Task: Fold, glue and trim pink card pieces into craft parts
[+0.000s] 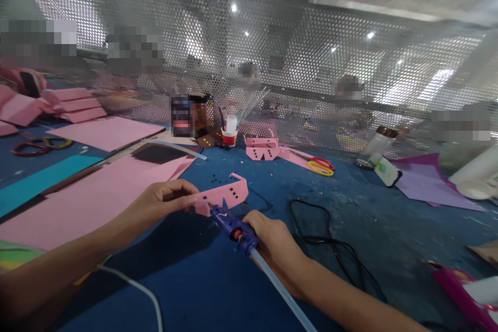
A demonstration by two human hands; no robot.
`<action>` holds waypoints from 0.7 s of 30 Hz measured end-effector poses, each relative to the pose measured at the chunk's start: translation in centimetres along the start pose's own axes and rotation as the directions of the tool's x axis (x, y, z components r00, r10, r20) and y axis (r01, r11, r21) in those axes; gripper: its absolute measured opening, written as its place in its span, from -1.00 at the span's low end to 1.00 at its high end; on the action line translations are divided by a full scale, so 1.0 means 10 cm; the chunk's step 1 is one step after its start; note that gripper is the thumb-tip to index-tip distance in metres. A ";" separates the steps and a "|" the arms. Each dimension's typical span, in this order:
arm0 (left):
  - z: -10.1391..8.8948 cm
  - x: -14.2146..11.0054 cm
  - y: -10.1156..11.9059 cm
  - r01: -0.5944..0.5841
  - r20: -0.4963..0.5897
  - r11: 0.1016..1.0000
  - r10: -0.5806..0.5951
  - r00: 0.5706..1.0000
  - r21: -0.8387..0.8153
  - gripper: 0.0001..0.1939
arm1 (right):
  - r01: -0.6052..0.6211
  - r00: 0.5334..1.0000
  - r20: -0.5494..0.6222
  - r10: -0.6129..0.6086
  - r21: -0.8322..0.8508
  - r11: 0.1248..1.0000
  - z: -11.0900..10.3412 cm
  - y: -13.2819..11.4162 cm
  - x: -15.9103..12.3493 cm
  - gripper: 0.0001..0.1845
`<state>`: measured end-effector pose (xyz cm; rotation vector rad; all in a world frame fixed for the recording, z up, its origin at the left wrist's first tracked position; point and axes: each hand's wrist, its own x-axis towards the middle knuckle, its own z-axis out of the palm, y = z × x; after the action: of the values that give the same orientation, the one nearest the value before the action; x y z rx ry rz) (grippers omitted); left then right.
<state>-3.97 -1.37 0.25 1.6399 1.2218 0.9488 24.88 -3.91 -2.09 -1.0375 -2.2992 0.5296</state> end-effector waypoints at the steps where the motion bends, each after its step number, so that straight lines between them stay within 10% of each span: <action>1: 0.00 0.00 0.00 0.000 -0.001 1.000 0.000 1.000 0.000 -0.70 | -0.007 1.000 -0.003 0.007 0.003 1.000 0.00 -0.01 0.00 -0.95; 21: -0.01 0.00 -0.02 -0.003 0.017 1.000 0.003 1.000 -0.023 -0.70 | -0.019 1.000 0.014 0.019 -0.018 1.000 0.06 0.11 0.01 -0.88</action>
<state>-4.17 -1.30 0.08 1.6292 1.1932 0.9460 25.04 -3.25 -3.13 -1.0680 -2.3121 0.5268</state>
